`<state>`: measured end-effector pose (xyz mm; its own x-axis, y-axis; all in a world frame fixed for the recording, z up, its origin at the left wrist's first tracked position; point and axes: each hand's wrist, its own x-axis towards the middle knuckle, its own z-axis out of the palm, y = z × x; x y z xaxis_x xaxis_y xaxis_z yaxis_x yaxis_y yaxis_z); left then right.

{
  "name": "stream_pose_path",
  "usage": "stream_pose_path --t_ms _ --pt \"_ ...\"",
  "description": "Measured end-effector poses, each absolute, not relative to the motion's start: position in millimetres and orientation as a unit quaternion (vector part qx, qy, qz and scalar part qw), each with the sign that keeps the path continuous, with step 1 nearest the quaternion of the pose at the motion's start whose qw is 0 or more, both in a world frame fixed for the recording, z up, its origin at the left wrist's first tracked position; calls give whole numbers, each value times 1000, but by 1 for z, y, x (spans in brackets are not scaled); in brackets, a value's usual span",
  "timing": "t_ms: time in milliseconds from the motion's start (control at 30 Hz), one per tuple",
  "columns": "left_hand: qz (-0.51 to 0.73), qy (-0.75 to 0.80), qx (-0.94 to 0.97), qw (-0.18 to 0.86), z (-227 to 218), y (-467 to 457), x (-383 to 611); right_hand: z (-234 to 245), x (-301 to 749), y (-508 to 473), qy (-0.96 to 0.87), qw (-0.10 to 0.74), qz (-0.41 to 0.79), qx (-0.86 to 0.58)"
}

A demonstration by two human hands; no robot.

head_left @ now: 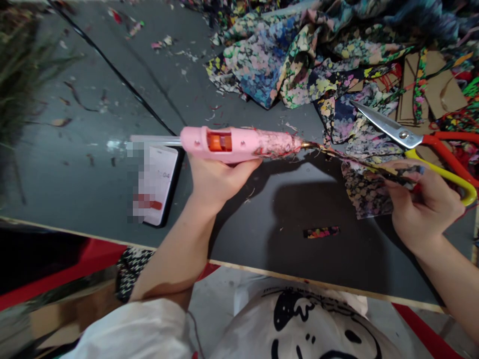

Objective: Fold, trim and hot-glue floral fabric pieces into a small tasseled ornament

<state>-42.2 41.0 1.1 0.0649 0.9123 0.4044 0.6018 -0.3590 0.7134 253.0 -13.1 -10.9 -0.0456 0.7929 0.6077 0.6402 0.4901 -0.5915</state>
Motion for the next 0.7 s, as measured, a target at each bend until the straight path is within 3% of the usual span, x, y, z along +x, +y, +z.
stream_pose_path --t_ms 700 --pt "424 540 715 134 9 42 -41 -12 255 -12 -706 506 89 -488"
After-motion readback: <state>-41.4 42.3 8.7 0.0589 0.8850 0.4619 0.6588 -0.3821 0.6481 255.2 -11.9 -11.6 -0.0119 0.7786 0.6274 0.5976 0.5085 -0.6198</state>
